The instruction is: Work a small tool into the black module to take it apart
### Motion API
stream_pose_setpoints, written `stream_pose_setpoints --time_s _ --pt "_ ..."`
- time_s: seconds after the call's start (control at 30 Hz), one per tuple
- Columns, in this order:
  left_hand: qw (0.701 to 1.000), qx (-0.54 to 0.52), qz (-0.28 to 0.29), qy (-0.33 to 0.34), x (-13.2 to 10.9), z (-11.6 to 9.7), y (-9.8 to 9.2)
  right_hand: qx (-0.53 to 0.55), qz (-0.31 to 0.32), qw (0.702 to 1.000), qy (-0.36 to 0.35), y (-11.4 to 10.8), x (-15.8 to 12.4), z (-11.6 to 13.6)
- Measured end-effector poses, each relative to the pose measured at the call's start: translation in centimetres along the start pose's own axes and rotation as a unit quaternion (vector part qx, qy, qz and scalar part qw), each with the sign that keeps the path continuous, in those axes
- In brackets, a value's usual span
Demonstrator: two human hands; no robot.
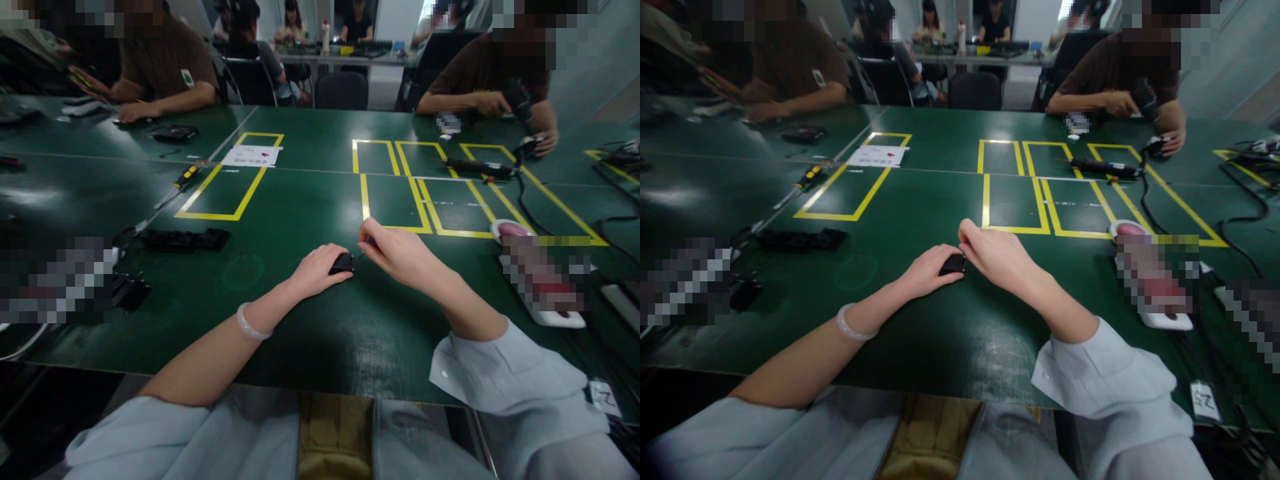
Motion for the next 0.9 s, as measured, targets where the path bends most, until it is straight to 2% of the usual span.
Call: stream_pose_setpoints --time_s 0.9 --pt "1.0 0.003 0.002 -0.002 -0.01 0.01 0.03 -0.041 0.019 0.999 0.01 -0.18 0.2 0.17"
Point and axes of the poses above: each hand's wrist, its own x-axis towards the middle knuckle, its own y-axis out of the palm, z = x × y, the point moved 2 cm from there along x, towards the middle knuckle, and after that the axes turned 14 degrees about -z, right-handed, at the moved point
